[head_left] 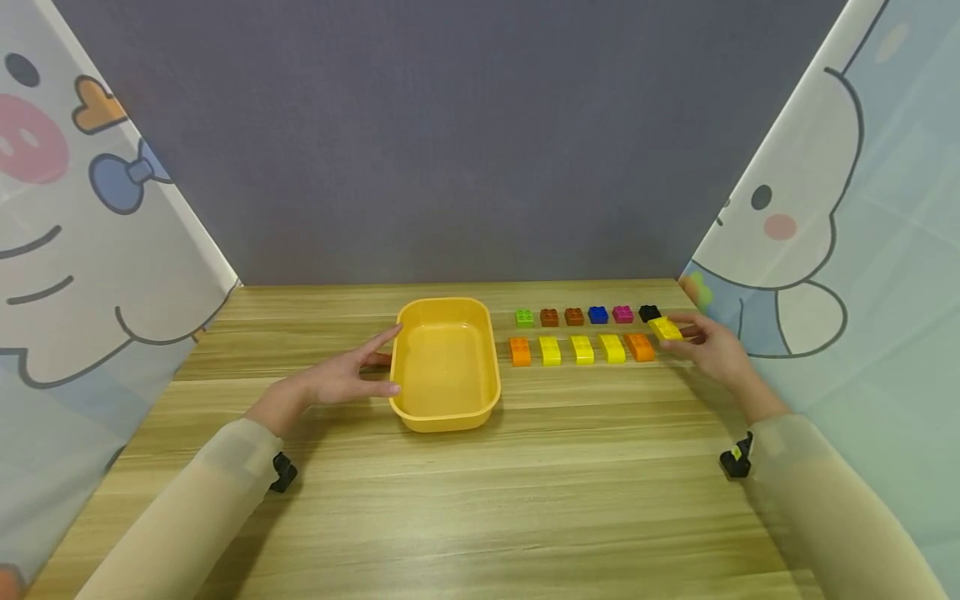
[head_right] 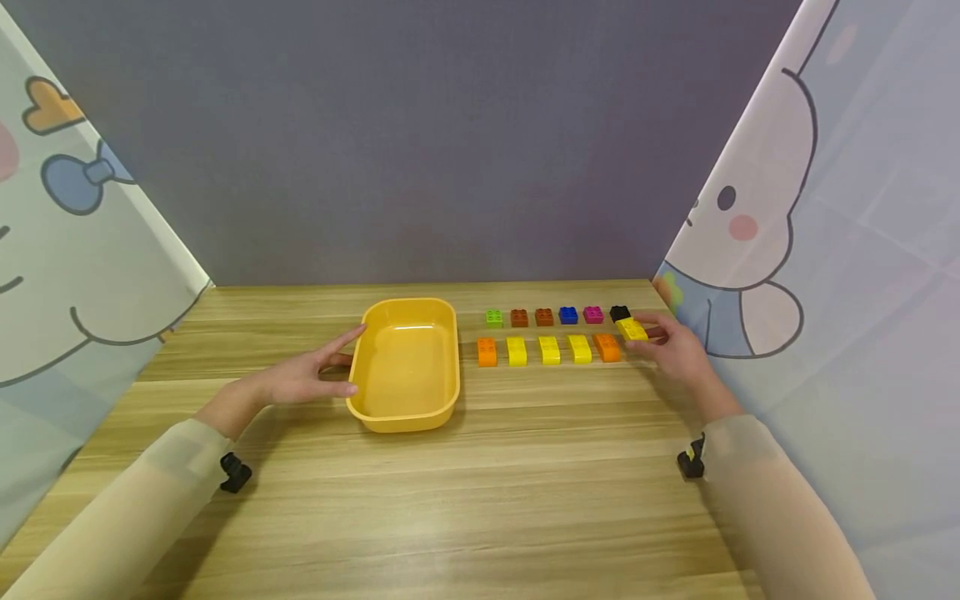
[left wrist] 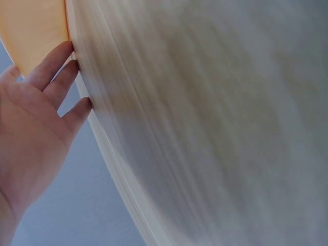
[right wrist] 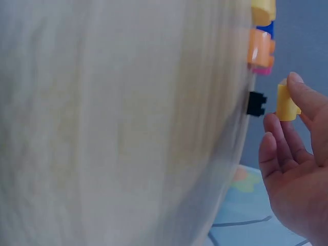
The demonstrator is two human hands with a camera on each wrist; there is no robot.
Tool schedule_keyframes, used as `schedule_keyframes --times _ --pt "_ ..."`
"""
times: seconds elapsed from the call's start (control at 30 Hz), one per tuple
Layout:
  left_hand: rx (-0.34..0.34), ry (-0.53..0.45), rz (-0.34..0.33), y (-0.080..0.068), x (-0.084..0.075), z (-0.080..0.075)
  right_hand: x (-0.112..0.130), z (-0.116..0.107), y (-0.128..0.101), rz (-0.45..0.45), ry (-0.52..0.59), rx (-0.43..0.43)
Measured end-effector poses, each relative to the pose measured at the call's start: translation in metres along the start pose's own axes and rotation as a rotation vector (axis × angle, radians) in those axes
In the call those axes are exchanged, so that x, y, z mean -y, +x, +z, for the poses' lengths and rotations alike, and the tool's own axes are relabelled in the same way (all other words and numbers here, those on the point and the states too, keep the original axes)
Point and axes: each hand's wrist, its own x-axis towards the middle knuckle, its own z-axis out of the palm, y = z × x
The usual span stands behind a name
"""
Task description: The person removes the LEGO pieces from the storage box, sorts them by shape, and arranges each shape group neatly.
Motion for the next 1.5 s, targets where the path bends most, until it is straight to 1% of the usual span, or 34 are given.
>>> schedule_keyframes --times 0.17,0.3,0.67,0.93,1.5 --pt "0.003 0.003 -0.003 0.001 -0.001 0.001 -0.009 0.000 0.003 0.069 -0.035 0.055" --pt "0.001 0.011 -0.006 0.002 -0.002 0.001 -0.016 0.000 0.005 0.088 -0.051 0.069" --pt "0.008 0.018 -0.011 0.003 0.001 0.001 -0.024 0.004 0.009 0.083 -0.073 0.114" --pt "0.011 0.004 -0.005 0.003 0.002 0.000 -0.023 0.006 0.010 0.073 -0.067 0.112" --pt "0.004 0.024 0.007 0.003 0.009 -0.001 -0.018 0.007 0.010 0.080 -0.050 0.122"
